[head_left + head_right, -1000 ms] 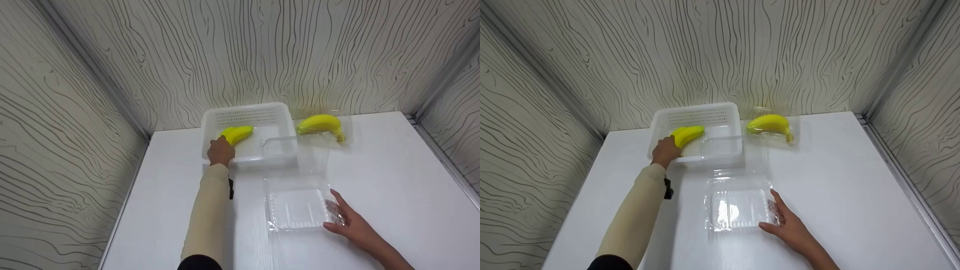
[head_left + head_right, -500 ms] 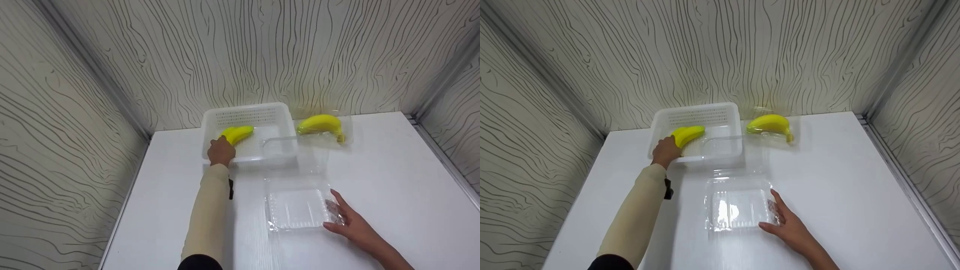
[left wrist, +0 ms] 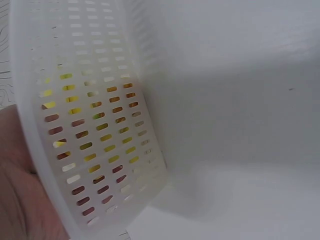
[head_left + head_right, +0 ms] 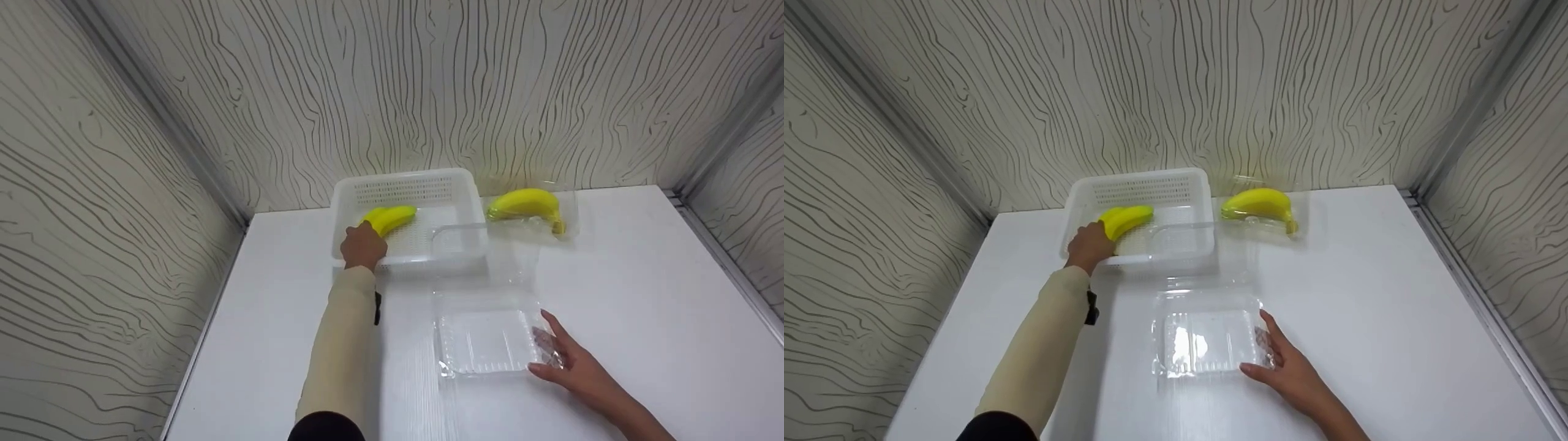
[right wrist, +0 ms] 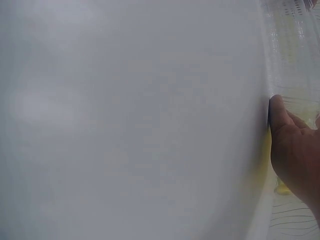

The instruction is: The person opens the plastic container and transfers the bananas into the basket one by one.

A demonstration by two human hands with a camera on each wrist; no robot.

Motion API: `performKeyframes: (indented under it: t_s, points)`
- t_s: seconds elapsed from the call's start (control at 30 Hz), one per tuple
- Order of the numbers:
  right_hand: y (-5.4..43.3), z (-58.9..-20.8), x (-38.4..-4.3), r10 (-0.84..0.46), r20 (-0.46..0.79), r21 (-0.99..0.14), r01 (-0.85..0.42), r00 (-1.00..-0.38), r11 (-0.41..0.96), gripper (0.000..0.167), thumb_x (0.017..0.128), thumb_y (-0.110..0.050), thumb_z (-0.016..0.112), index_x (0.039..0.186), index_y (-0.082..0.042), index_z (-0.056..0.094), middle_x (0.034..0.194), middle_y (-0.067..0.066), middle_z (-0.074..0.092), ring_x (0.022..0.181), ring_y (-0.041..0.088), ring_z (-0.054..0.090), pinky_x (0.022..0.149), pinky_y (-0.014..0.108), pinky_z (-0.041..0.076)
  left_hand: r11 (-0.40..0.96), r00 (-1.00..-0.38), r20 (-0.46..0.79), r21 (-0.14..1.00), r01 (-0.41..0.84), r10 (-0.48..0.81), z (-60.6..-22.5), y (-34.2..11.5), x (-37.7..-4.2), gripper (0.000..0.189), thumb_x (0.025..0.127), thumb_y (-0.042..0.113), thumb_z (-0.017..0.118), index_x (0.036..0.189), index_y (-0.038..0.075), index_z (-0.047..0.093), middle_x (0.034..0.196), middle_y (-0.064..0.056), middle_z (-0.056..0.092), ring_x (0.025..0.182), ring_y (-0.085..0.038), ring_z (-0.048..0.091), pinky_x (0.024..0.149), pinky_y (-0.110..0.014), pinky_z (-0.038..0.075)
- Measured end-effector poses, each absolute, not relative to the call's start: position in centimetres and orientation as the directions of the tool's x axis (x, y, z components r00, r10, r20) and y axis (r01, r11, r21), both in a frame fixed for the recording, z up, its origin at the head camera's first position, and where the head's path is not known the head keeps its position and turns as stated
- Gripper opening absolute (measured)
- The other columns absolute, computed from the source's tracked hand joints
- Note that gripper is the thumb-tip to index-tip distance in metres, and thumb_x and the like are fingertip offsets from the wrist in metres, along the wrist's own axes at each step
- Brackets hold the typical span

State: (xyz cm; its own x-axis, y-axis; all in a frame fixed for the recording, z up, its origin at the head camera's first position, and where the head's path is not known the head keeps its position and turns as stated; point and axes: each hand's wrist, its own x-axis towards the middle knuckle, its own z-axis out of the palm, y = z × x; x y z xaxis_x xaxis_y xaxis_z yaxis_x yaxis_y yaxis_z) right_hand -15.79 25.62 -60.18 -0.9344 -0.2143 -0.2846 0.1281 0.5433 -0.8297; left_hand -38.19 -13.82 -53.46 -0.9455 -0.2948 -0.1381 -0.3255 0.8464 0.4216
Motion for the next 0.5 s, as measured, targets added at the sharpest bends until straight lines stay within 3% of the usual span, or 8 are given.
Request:
performKeyframes:
  t_s: [0.33,0.5]
  points:
    - [25.68,-60.32,-15.95,-0.213,-0.306,-0.822,0.144,-0.928,0.550,0.106,0.099,-0.045,0.075,0.173,-0.034,0.000,0.173,0.028,0.029,0.161,0.047,0.031,0.109,0.016,0.040,0.849,-0.943,-0.145,0.409,-0.334,-0.300,-53.59,-13.76,-38.36,0.048,0.097,0.020,0.067,0.144,0.008,0.064,0.125,-0.016,0.068,0.106,-0.027,0.064,0.108,-0.049,0.056]
    - [25.73,-60.34,-15.95,-0.219,-0.295,-0.825,0.132,-0.930,0.550,0.105,0.100,-0.044,0.074,0.173,-0.034,0.000,0.173,0.029,0.027,0.161,0.048,0.029,0.116,0.028,0.043,0.844,-0.940,-0.155,0.413,-0.342,-0.305,-53.66,-13.79,-38.50,0.049,0.098,0.020,0.068,0.145,0.008,0.062,0.126,-0.016,0.067,0.107,-0.027,0.063,0.109,-0.049,0.055]
